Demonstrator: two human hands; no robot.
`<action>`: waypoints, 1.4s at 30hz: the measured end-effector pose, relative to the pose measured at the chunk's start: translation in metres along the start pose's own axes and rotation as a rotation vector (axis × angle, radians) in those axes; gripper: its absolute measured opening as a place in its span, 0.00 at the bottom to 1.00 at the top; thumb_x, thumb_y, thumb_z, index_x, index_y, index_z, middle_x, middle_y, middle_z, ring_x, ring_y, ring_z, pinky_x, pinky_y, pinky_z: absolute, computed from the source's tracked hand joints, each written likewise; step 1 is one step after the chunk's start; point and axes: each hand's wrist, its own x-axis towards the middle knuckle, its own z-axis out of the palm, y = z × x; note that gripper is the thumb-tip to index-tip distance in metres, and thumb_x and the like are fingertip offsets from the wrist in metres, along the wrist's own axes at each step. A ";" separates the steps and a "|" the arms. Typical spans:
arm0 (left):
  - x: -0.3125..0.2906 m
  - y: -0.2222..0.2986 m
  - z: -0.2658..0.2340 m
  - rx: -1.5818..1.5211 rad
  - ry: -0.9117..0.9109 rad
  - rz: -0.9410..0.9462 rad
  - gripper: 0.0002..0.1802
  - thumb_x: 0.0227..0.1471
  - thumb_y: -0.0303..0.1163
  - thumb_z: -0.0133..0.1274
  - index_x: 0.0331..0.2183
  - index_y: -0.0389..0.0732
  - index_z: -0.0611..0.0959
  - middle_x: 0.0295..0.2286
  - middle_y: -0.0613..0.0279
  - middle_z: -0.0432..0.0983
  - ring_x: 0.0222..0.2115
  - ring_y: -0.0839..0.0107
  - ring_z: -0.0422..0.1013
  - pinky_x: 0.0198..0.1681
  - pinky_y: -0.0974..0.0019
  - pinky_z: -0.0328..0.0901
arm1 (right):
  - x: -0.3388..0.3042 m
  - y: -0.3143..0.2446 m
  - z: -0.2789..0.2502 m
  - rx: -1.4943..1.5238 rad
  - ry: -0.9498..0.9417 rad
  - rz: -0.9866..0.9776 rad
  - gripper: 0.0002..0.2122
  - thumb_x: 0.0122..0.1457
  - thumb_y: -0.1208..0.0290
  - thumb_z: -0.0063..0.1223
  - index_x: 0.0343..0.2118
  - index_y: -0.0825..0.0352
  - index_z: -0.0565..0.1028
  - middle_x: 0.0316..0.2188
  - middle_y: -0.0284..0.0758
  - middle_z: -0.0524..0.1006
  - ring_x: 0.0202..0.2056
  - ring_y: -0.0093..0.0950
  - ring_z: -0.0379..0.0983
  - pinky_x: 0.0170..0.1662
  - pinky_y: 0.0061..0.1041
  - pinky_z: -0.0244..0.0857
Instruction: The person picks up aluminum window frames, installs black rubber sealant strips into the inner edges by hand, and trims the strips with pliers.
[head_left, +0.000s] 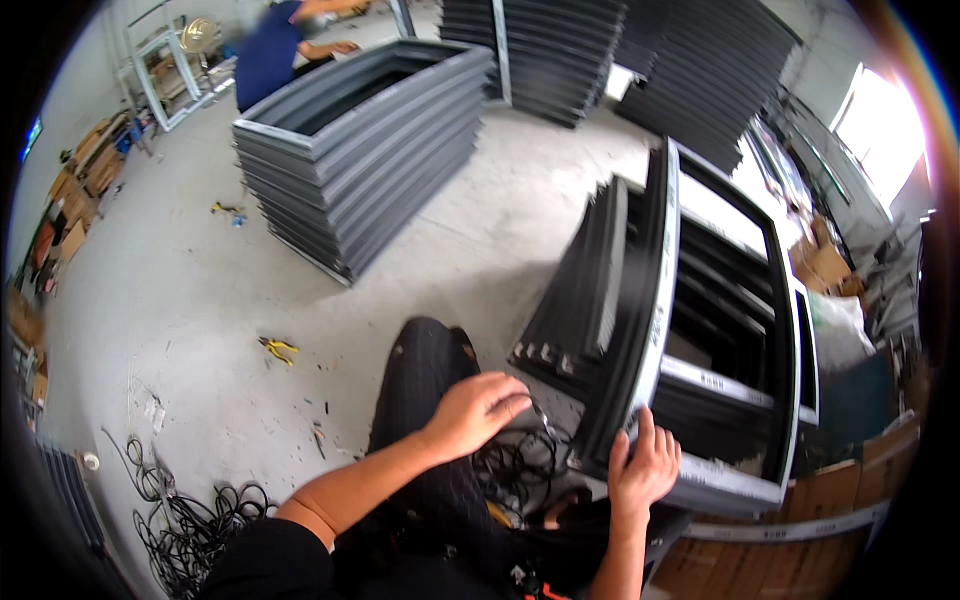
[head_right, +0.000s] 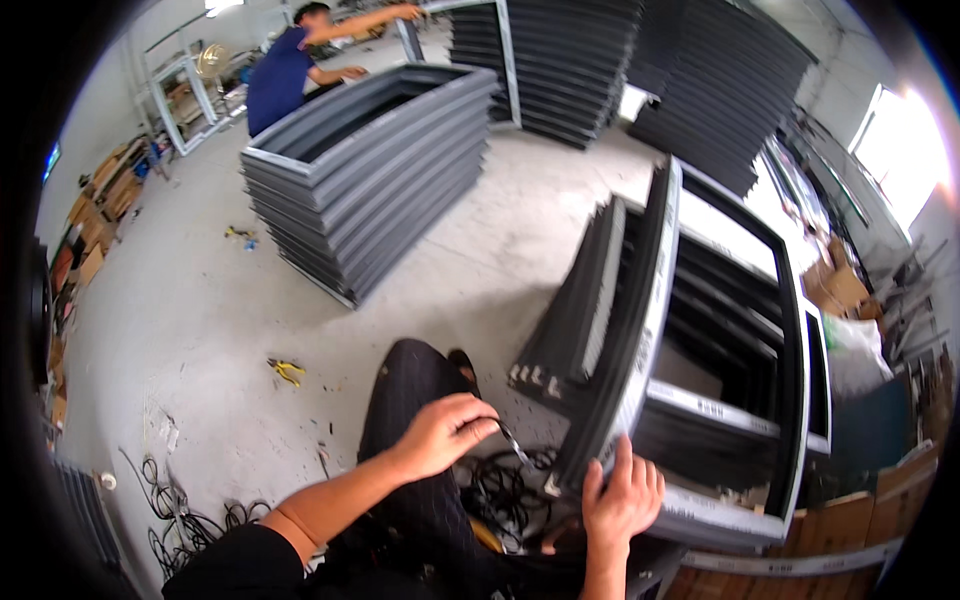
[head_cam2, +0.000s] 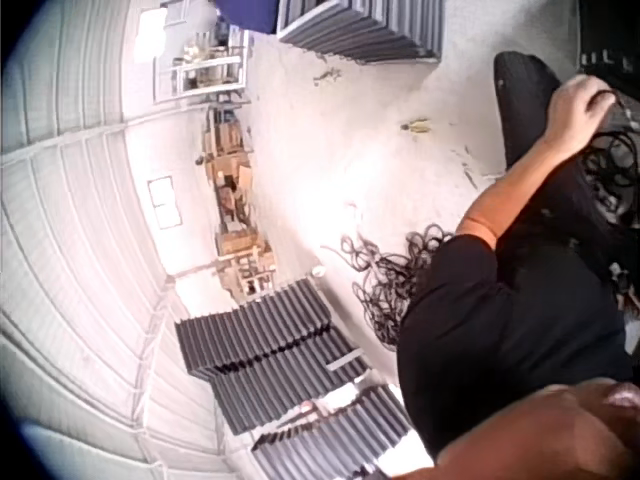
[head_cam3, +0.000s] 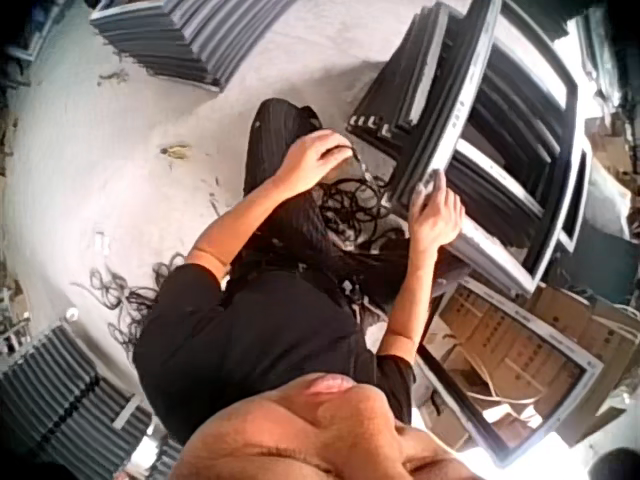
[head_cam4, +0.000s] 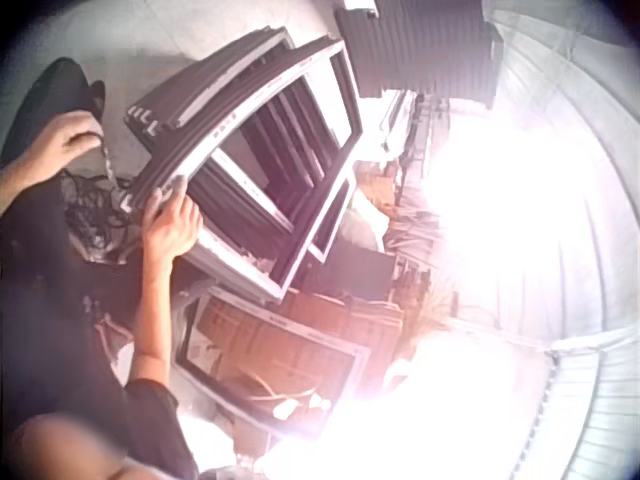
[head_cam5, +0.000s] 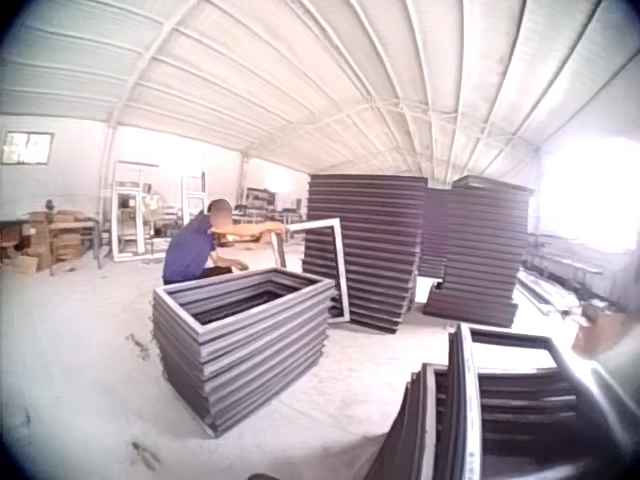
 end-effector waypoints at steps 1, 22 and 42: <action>-0.002 0.008 -0.007 0.032 -0.066 -0.038 0.09 0.53 0.32 0.54 0.32 0.36 0.79 0.22 0.58 0.72 0.22 0.63 0.69 0.26 0.67 0.63 | 0.001 -0.002 0.001 0.010 0.008 -0.010 0.20 0.51 0.61 0.51 0.45 0.69 0.74 0.27 0.39 0.73 0.31 0.39 0.69 0.40 0.36 0.61; -0.067 0.000 0.087 -0.833 -0.408 -0.772 0.18 0.62 0.39 0.43 0.37 0.32 0.78 0.25 0.65 0.72 0.28 0.78 0.67 0.37 0.73 0.64 | -0.142 -0.006 -0.056 0.525 -0.459 0.139 0.14 0.44 0.75 0.61 0.36 0.69 0.74 0.32 0.40 0.75 0.33 0.39 0.71 0.36 0.35 0.66; -0.079 -0.002 0.108 -0.865 -0.325 -0.926 0.16 0.60 0.43 0.48 0.32 0.39 0.79 0.25 0.71 0.72 0.25 0.82 0.65 0.31 0.75 0.63 | -0.179 0.050 -0.036 1.497 -0.777 1.332 0.23 0.58 0.56 0.51 0.50 0.69 0.70 0.37 0.37 0.76 0.37 0.36 0.72 0.42 0.34 0.65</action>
